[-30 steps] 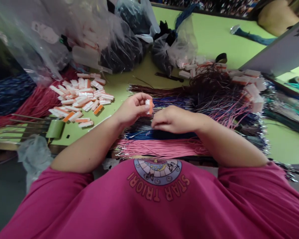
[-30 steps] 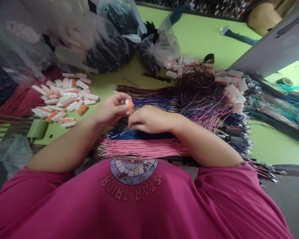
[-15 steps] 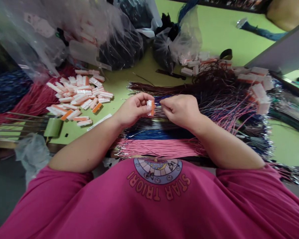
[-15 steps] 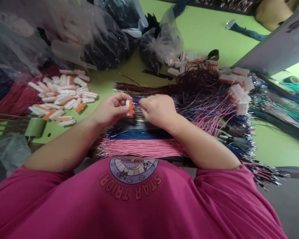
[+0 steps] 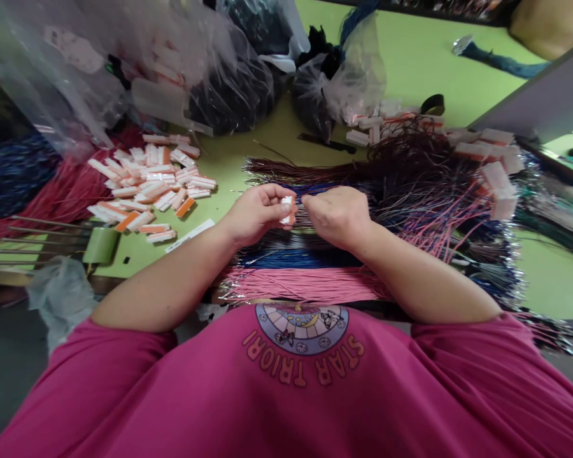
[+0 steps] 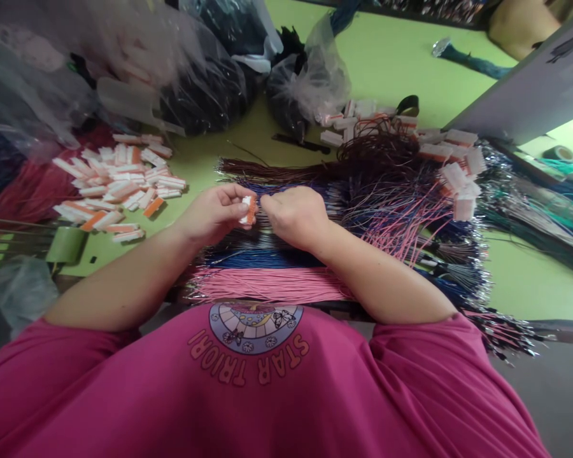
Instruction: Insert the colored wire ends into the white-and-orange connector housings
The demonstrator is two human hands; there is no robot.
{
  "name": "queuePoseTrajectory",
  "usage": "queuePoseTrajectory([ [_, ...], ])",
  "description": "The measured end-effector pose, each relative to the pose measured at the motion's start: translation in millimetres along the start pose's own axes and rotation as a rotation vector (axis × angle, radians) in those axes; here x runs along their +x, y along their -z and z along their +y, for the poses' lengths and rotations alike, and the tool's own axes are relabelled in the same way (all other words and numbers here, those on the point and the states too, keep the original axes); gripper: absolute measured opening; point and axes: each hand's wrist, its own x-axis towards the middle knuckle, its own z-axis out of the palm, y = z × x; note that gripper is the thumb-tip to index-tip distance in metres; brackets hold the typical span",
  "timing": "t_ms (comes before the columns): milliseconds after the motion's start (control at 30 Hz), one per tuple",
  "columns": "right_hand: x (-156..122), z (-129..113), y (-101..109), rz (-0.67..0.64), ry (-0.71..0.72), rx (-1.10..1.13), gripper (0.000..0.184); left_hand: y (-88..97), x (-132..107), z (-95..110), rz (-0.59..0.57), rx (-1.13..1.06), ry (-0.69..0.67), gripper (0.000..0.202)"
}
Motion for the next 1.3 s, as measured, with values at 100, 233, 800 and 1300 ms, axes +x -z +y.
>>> queuePoseTrajectory([
  [100,1,-2,-7,-0.014,0.01,0.032,0.037,-0.8,1,-2,-0.003,0.049,0.002,0.04],
  [233,5,-3,-7,-0.05,-0.027,0.03,0.033,-0.6,2,-3,0.006,0.109,-0.018,0.038],
  [800,5,40,-12,-0.185,-0.022,0.331,0.034,32.1,11,21,0.319,0.175,-0.209,0.03],
  [1300,-8,56,28,-0.15,0.009,0.544,0.026,30.0,11,17,0.227,0.11,-0.151,0.031],
])
